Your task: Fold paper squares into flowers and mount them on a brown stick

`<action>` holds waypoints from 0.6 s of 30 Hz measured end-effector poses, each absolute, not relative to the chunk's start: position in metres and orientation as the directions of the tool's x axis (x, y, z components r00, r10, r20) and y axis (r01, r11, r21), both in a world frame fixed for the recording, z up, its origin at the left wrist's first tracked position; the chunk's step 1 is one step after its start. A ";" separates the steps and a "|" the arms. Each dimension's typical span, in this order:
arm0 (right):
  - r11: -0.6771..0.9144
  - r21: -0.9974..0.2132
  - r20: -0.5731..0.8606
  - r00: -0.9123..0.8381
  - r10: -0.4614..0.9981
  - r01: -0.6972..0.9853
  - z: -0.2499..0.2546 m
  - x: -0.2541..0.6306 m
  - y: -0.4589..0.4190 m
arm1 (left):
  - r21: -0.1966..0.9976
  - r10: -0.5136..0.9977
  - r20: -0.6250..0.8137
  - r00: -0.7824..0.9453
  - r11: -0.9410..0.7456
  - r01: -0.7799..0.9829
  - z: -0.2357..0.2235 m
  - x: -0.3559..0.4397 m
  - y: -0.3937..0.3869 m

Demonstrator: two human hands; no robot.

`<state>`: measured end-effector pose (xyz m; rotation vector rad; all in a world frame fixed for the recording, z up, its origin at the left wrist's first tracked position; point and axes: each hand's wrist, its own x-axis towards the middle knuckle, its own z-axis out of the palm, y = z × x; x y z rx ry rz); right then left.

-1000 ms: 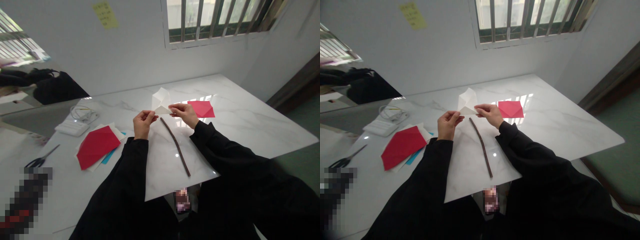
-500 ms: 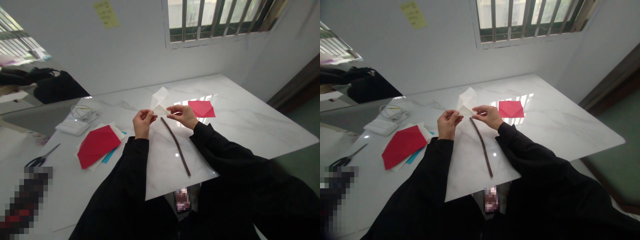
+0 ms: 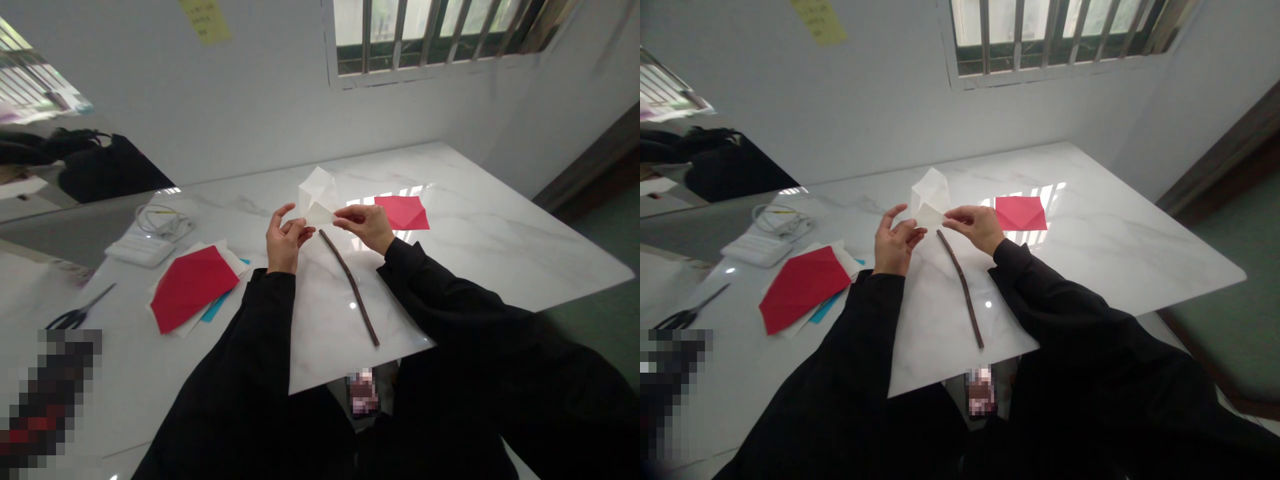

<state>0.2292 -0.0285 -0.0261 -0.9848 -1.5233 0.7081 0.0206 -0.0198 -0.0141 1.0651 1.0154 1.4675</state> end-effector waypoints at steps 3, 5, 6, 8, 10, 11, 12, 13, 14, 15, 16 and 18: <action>0.472 -0.856 0.475 -0.040 0.879 0.212 -0.027 0.230 -0.028 | 0.957 0.989 0.092 -0.111 -0.119 -0.264 -0.014 0.020 -0.019; 0.470 -0.854 0.474 -0.037 0.880 0.225 -0.028 0.230 -0.028 | 0.956 0.991 0.080 -0.112 -0.108 -0.273 -0.014 0.020 -0.019; 0.468 -0.853 0.474 -0.032 0.880 0.231 -0.028 0.230 -0.028 | 0.956 0.991 0.076 -0.109 -0.103 -0.275 -0.014 0.020 -0.019; 0.468 -0.853 0.477 -0.021 0.879 0.232 -0.029 0.230 -0.028 | 0.956 0.993 0.071 -0.099 -0.096 -0.276 -0.013 0.019 -0.019; 0.475 -0.851 0.485 -0.014 0.875 0.224 -0.028 0.230 -0.028 | 0.956 0.993 0.074 -0.089 -0.096 -0.276 -0.013 0.019 -0.019; 0.480 -0.851 0.489 -0.013 0.872 0.215 -0.028 0.230 -0.028 | 0.957 0.994 0.077 -0.083 -0.097 -0.274 -0.014 0.018 -0.019; 0.485 -0.851 0.492 -0.014 0.870 0.201 -0.028 0.230 -0.029 | 0.957 0.994 0.080 -0.076 -0.098 -0.273 -0.014 0.018 -0.019; 0.487 -0.854 0.492 -0.017 0.870 0.184 -0.027 0.229 -0.029 | 0.957 0.994 0.081 -0.072 -0.098 -0.272 -0.014 0.018 -0.018; 0.485 -0.859 0.489 -0.019 0.872 0.166 -0.027 0.229 -0.029 | 0.957 0.994 0.080 -0.070 -0.096 -0.273 -0.014 0.018 -0.018; 0.481 -0.864 0.484 -0.019 0.875 0.147 -0.027 0.228 -0.029 | 0.956 0.995 0.076 -0.069 -0.093 -0.278 -0.014 0.018 -0.018; 0.475 -0.871 0.476 -0.020 0.879 0.127 -0.027 0.227 -0.029 | 0.955 0.995 0.069 -0.069 -0.086 -0.285 -0.014 0.018 -0.017; 0.457 -0.885 0.458 -0.016 0.889 0.083 -0.027 0.225 -0.029 | 0.951 0.996 0.055 -0.070 -0.074 -0.301 -0.015 0.018 -0.016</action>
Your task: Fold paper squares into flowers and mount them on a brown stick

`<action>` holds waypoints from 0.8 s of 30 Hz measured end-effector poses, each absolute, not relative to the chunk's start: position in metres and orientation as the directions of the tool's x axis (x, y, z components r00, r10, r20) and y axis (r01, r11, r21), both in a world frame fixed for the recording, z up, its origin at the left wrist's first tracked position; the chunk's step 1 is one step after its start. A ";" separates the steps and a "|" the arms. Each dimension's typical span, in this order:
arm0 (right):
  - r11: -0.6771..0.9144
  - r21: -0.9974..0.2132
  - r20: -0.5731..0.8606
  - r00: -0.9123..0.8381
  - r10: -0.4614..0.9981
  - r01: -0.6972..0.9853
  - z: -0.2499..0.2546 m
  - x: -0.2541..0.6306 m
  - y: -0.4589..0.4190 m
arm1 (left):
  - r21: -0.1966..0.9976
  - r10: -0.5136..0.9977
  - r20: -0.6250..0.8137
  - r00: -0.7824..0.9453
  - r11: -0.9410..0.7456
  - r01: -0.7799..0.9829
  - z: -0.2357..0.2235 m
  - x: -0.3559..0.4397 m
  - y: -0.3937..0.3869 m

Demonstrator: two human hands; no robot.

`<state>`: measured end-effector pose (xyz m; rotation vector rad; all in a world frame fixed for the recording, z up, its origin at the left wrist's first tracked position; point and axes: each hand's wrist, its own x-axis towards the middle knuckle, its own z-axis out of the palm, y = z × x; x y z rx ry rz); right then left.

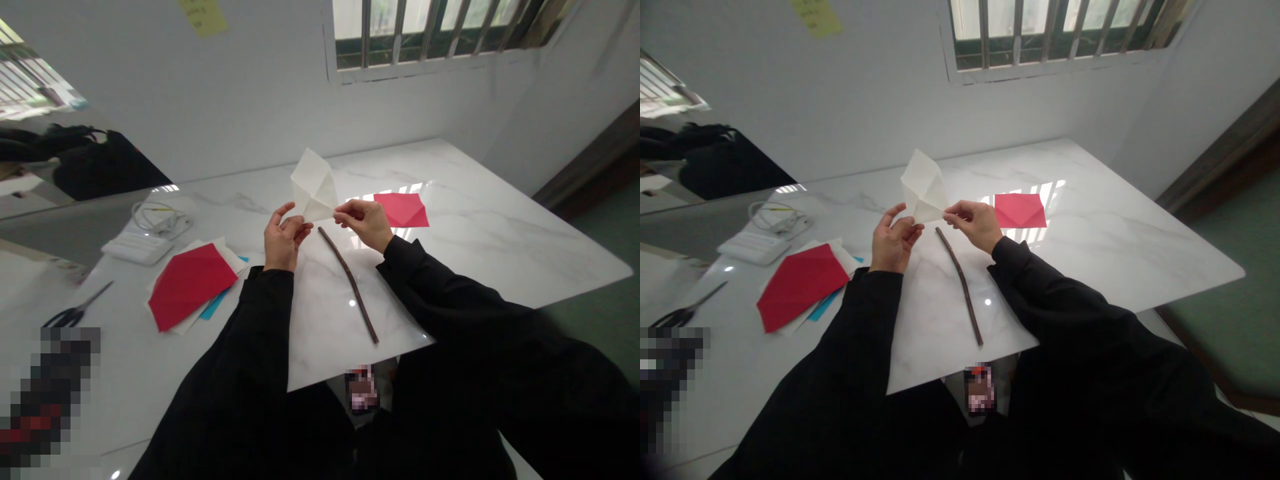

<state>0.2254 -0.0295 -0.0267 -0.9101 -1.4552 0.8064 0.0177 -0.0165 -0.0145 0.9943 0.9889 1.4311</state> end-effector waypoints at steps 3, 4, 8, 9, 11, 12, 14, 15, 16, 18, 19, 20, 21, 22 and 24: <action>0.433 -0.901 0.433 0.005 0.901 0.012 -0.026 0.223 -0.030 | 0.955 0.996 0.060 -0.059 -0.075 -0.287 -0.015 0.018 -0.016; 0.425 -0.905 0.425 0.014 0.905 -0.005 -0.026 0.223 -0.030 | 0.959 0.996 0.079 -0.051 -0.090 -0.270 -0.015 0.018 -0.017; 0.409 -0.912 0.408 0.026 0.912 -0.024 -0.025 0.223 -0.029 | 0.959 0.978 0.208 -0.013 -0.206 -0.197 -0.016 0.020 -0.021; 0.409 -0.912 0.409 0.024 0.912 -0.026 -0.025 0.223 -0.029 | 0.956 0.972 0.233 -0.003 -0.230 -0.184 -0.016 0.021 -0.022; 0.412 -0.911 0.411 0.019 0.911 -0.030 -0.025 0.223 -0.028 | 0.952 0.964 0.266 0.014 -0.260 -0.159 -0.016 0.022 -0.023; 0.412 -0.910 0.412 0.016 0.911 -0.032 -0.025 0.223 -0.028 | 0.952 0.961 0.275 0.019 -0.269 -0.146 -0.016 0.023 -0.023; 0.413 -0.910 0.413 0.012 0.911 -0.027 -0.025 0.223 -0.028 | 0.953 0.960 0.281 0.013 -0.277 -0.125 -0.017 0.023 -0.023; 0.413 -0.911 0.413 0.011 0.911 -0.018 -0.025 0.223 -0.029 | 0.954 0.961 0.277 0.004 -0.275 -0.118 -0.018 0.023 -0.022; 0.412 -0.911 0.412 0.009 0.911 -0.007 -0.025 0.223 -0.029 | 0.956 0.963 0.270 -0.006 -0.269 -0.113 -0.018 0.022 -0.021; 0.410 -0.912 0.411 0.003 0.912 0.019 -0.024 0.223 -0.030 | 0.961 0.966 0.255 -0.029 -0.257 -0.100 -0.019 0.022 -0.020; 0.408 -0.912 0.408 -0.003 0.913 0.028 -0.024 0.223 -0.030 | 0.962 0.967 0.253 -0.041 -0.256 -0.091 -0.020 0.021 -0.020; 0.403 -0.915 0.403 -0.008 0.915 0.031 -0.024 0.224 -0.031 | 0.962 0.965 0.255 -0.054 -0.259 -0.083 -0.020 0.021 -0.020; 0.393 -0.919 0.393 -0.012 0.919 0.028 -0.023 0.224 -0.032 | 0.962 0.964 0.259 -0.065 -0.264 -0.076 -0.020 0.020 -0.020; 0.379 -0.925 0.379 -0.012 0.926 0.020 -0.023 0.224 -0.032 | 0.960 0.961 0.264 -0.079 -0.270 -0.070 -0.021 0.020 -0.019; 0.338 -0.941 0.338 -0.007 0.941 -0.006 -0.023 0.223 -0.033 | 0.959 0.957 0.271 -0.102 -0.278 -0.060 -0.021 0.019 -0.019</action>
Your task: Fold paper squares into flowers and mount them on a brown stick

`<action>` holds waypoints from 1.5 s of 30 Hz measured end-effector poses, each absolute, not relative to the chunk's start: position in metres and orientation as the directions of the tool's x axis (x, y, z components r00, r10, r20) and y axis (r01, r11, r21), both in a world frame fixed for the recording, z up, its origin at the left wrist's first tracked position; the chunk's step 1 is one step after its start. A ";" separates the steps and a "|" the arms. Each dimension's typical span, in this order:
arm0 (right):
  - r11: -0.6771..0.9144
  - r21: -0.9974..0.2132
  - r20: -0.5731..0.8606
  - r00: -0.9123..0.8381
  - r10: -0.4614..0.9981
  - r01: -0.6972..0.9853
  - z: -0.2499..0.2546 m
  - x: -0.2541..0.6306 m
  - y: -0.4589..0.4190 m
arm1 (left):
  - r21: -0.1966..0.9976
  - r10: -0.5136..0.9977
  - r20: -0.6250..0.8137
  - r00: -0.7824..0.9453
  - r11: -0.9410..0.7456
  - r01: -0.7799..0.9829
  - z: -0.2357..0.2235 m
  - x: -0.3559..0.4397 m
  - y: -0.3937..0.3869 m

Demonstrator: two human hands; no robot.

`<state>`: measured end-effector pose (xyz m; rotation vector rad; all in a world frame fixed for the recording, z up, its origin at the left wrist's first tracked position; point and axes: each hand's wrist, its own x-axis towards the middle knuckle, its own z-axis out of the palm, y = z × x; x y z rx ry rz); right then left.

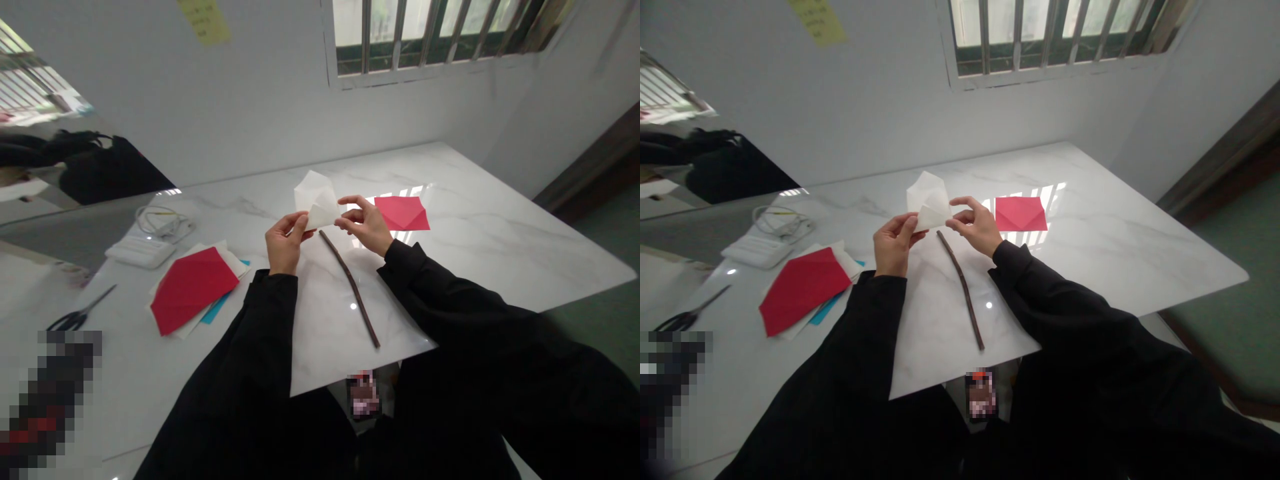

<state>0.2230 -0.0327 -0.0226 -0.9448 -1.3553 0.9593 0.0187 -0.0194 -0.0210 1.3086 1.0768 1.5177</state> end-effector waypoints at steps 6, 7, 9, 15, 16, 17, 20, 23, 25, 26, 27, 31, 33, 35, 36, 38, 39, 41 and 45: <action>0.211 -0.976 0.214 -0.065 0.975 -0.051 -0.026 0.219 -0.032 | 0.953 0.948 0.297 -0.119 -0.302 -0.034 -0.019 0.018 -0.021; 0.199 -0.979 0.203 -0.072 0.977 -0.052 -0.026 0.219 -0.032 | 0.952 0.947 0.300 -0.117 -0.305 -0.030 -0.018 0.018 -0.022; 0.184 -0.982 0.188 -0.078 0.979 -0.047 -0.028 0.218 -0.032 | 0.951 0.946 0.302 -0.118 -0.307 -0.023 -0.017 0.018 -0.024; 0.132 -0.987 0.141 -0.099 0.985 -0.094 -0.027 0.216 -0.034 | 0.959 0.955 0.277 -0.105 -0.282 -0.027 -0.016 0.018 -0.024; 0.124 -0.986 0.135 -0.107 0.985 -0.110 -0.026 0.215 -0.035 | 0.959 0.956 0.278 -0.100 -0.281 -0.023 -0.017 0.018 -0.023; 0.114 -0.986 0.128 -0.115 0.985 -0.125 -0.024 0.215 -0.035 | 0.959 0.955 0.282 -0.093 -0.284 -0.015 -0.017 0.018 -0.023; 0.088 -0.983 0.109 -0.123 0.986 -0.161 -0.020 0.216 -0.037 | 0.954 0.952 0.299 -0.064 -0.299 0.012 -0.019 0.019 -0.022; 0.096 -0.980 0.118 -0.120 0.986 -0.172 -0.020 0.216 -0.037 | 0.954 0.953 0.300 -0.041 -0.300 0.022 -0.020 0.020 -0.022; 0.109 -0.979 0.130 -0.115 0.985 -0.172 -0.021 0.216 -0.037 | 0.957 0.957 0.289 -0.036 -0.289 0.008 -0.020 0.021 -0.023; 0.110 -0.979 0.130 -0.112 0.985 -0.174 -0.021 0.216 -0.036 | 0.960 0.959 0.280 -0.029 -0.281 -0.004 -0.019 0.021 -0.024; 0.104 -0.979 0.125 -0.108 0.986 -0.177 -0.022 0.216 -0.036 | 0.962 0.962 0.273 -0.020 -0.274 -0.018 -0.018 0.021 -0.025; 0.042 -0.980 0.059 -0.083 0.995 -0.193 -0.021 0.217 -0.035 | 0.959 0.960 0.276 0.038 -0.273 -0.073 -0.010 0.023 -0.031; 0.023 -0.979 0.038 -0.068 0.997 -0.204 -0.020 0.217 -0.035 | 0.957 0.956 0.283 0.073 -0.277 -0.082 -0.006 0.023 -0.034; 0.017 -0.977 0.029 -0.053 0.998 -0.213 -0.020 0.217 -0.035 | 0.956 0.952 0.290 0.097 -0.284 -0.074 -0.005 0.023 -0.035; 0.017 -0.976 0.028 -0.046 0.999 -0.215 -0.020 0.217 -0.035 | 0.955 0.950 0.297 0.102 -0.291 -0.064 -0.005 0.023 -0.036; 0.021 -0.976 0.031 -0.039 0.999 -0.217 -0.020 0.218 -0.035 | 0.950 0.944 0.313 0.105 -0.311 -0.042 -0.005 0.024 -0.036; 0.025 -0.976 0.034 -0.039 0.999 -0.217 -0.020 0.218 -0.035 | 0.946 0.940 0.323 0.107 -0.321 -0.032 -0.005 0.024 -0.036; 0.030 -0.976 0.041 -0.044 0.998 -0.217 -0.020 0.218 -0.035 | 0.941 0.934 0.338 0.118 -0.338 -0.021 -0.004 0.024 -0.036; 0.026 -0.976 0.037 -0.048 0.998 -0.215 -0.020 0.218 -0.035 | 0.944 0.931 0.327 0.162 -0.331 -0.002 -0.005 0.023 -0.036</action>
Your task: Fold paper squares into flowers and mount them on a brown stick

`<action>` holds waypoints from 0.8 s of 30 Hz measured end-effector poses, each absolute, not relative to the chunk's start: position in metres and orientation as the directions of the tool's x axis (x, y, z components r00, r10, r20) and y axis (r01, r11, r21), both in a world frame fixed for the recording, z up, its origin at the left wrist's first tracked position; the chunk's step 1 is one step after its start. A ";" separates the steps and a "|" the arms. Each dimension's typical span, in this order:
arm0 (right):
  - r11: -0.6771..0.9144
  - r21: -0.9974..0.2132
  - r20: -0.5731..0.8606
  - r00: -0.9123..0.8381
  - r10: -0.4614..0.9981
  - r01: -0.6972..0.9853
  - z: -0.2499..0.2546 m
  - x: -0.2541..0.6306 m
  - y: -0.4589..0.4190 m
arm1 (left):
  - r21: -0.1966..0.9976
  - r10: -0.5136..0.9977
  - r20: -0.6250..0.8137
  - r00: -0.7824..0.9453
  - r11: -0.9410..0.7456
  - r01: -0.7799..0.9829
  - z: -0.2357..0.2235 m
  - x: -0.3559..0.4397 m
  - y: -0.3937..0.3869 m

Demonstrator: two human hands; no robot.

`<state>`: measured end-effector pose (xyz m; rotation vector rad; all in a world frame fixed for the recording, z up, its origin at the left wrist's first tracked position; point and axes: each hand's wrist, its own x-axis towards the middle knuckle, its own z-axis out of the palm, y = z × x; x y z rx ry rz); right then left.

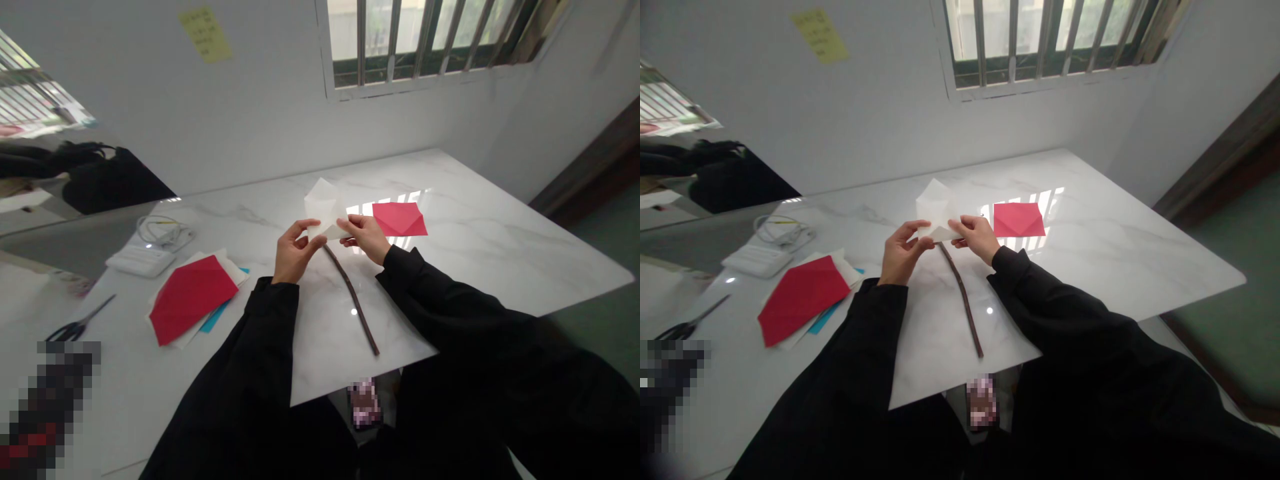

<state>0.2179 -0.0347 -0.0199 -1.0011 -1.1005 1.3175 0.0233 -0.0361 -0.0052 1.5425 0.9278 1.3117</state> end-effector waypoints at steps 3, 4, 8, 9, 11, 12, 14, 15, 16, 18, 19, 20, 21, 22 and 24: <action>0.028 -0.977 0.040 -0.052 0.998 -0.212 -0.020 0.218 -0.034 | 0.942 0.931 0.323 0.167 -0.333 0.032 -0.009 0.023 -0.035; 0.032 -0.978 0.044 -0.052 0.998 -0.208 -0.021 0.217 -0.034 | 0.938 0.931 0.333 0.151 -0.344 0.046 -0.011 0.023 -0.034; 0.061 -0.980 0.072 -0.053 0.996 -0.188 -0.022 0.216 -0.033 | 0.930 0.931 0.360 0.068 -0.364 0.059 -0.014 0.024 -0.030; 0.067 -0.980 0.078 -0.055 0.995 -0.186 -0.023 0.216 -0.033 | 0.931 0.932 0.358 0.057 -0.361 0.049 -0.014 0.024 -0.029; 0.074 -0.982 0.085 -0.059 0.995 -0.176 -0.023 0.215 -0.033 | 0.933 0.933 0.357 0.049 -0.359 0.036 -0.013 0.025 -0.029; 0.077 -0.982 0.088 -0.061 0.994 -0.170 -0.024 0.216 -0.033 | 0.932 0.932 0.360 0.047 -0.361 0.034 -0.013 0.025 -0.029; 0.084 -0.984 0.095 -0.066 0.993 -0.155 -0.025 0.216 -0.033 | 0.931 0.931 0.361 0.043 -0.363 0.030 -0.011 0.026 -0.030; 0.088 -0.985 0.099 -0.070 0.993 -0.150 -0.025 0.216 -0.033 | 0.934 0.933 0.356 0.045 -0.357 0.028 -0.010 0.026 -0.031; 0.091 -0.985 0.103 -0.074 0.992 -0.147 -0.025 0.216 -0.033 | 0.937 0.937 0.346 0.047 -0.348 0.026 -0.010 0.025 -0.032; 0.092 -0.985 0.104 -0.080 0.991 -0.144 -0.025 0.217 -0.033 | 0.945 0.945 0.324 0.053 -0.325 0.023 -0.009 0.025 -0.033; 0.090 -0.986 0.102 -0.082 0.991 -0.143 -0.025 0.216 -0.033 | 0.947 0.947 0.318 0.056 -0.319 0.023 -0.009 0.025 -0.033; 0.086 -0.986 0.099 -0.084 0.992 -0.143 -0.025 0.216 -0.033 | 0.948 0.947 0.317 0.058 -0.319 0.024 -0.010 0.025 -0.033; 0.081 -0.986 0.094 -0.085 0.992 -0.145 -0.024 0.216 -0.033 | 0.946 0.946 0.320 0.057 -0.322 0.024 -0.010 0.025 -0.032; 0.074 -0.986 0.088 -0.089 0.992 -0.148 -0.023 0.217 -0.034 | 0.944 0.944 0.326 0.055 -0.328 0.023 -0.011 0.025 -0.031; 0.058 -0.985 0.075 -0.101 0.992 -0.160 -0.021 0.217 -0.034 | 0.941 0.941 0.336 0.046 -0.337 0.022 -0.012 0.025 -0.029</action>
